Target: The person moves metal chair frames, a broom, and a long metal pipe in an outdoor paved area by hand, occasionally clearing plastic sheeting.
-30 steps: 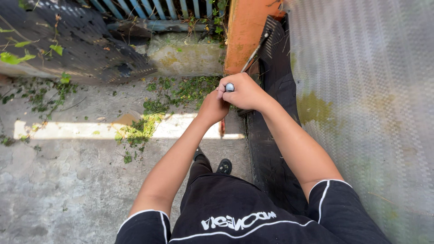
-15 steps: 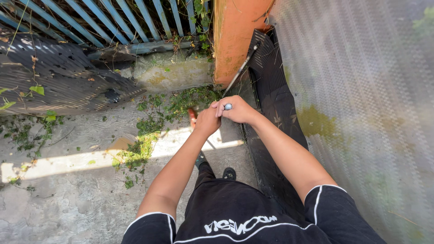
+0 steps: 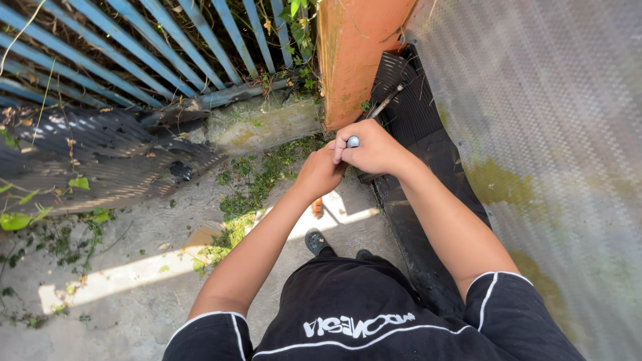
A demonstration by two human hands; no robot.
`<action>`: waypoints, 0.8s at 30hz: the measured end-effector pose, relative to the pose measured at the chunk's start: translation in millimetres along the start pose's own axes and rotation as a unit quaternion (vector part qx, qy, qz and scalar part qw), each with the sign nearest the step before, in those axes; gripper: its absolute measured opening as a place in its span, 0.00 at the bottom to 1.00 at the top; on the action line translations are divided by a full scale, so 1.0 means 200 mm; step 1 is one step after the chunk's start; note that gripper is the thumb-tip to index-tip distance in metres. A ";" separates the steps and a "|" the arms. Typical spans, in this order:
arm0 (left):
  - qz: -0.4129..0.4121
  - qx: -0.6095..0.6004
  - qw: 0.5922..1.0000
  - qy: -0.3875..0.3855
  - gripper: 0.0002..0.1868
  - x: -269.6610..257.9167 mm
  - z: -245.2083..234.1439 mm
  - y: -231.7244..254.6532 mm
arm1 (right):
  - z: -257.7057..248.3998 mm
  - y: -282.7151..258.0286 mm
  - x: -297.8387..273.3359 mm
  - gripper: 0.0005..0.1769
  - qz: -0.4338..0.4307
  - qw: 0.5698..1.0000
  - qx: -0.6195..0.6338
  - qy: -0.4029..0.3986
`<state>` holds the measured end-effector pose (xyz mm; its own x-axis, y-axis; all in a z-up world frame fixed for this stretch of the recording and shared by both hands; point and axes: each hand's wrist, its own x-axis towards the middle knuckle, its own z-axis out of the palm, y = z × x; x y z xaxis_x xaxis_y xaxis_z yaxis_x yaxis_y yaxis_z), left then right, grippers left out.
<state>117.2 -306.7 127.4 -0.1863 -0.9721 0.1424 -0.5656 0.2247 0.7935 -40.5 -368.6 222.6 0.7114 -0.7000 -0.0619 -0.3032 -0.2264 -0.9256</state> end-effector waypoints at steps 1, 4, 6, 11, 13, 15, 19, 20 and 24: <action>-0.010 -0.007 1.000 -0.012 0.12 0.03 0.02 -0.01 | -0.02 -0.01 -0.01 0.06 0.012 1.000 -0.023 0.009; -0.020 -0.033 0.999 -0.025 0.16 0.09 0.13 -0.06 | -0.03 0.00 -0.02 0.05 0.031 0.995 -0.089 0.044; -0.003 -0.056 0.998 -0.001 0.19 0.12 0.22 -0.12 | -0.02 0.06 -0.01 0.05 0.020 0.991 -0.124 0.054; -0.093 -0.003 0.990 -0.107 0.12 0.10 0.39 -0.38 | 0.08 0.33 0.03 0.06 0.015 0.992 -0.121 0.036; -0.077 0.054 0.988 -0.118 0.10 0.09 0.43 -0.49 | 0.12 0.44 0.03 0.06 -0.006 0.997 -0.064 0.035; -0.005 0.120 0.992 -0.043 0.08 0.05 0.46 -0.55 | 0.14 0.52 0.02 0.05 -0.014 0.999 -0.018 0.027; -0.017 0.124 0.992 -0.031 0.17 -0.04 0.37 -0.53 | 0.21 0.60 0.02 0.04 -0.025 0.999 0.042 0.007; -0.017 0.132 0.991 -0.031 0.17 -0.05 0.34 -0.51 | 0.23 0.60 0.02 0.04 -0.033 0.998 0.054 0.005; -0.034 0.155 0.987 -0.020 0.17 -0.08 0.23 -0.44 | 0.27 0.54 0.03 0.05 -0.039 0.997 0.066 0.023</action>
<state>132.2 -306.9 28.4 -0.1680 -0.9835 0.0676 -0.7947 0.1757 0.5811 -34.3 -360.4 101.0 0.6992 -0.7144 0.0266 -0.1604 -0.1930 -0.9680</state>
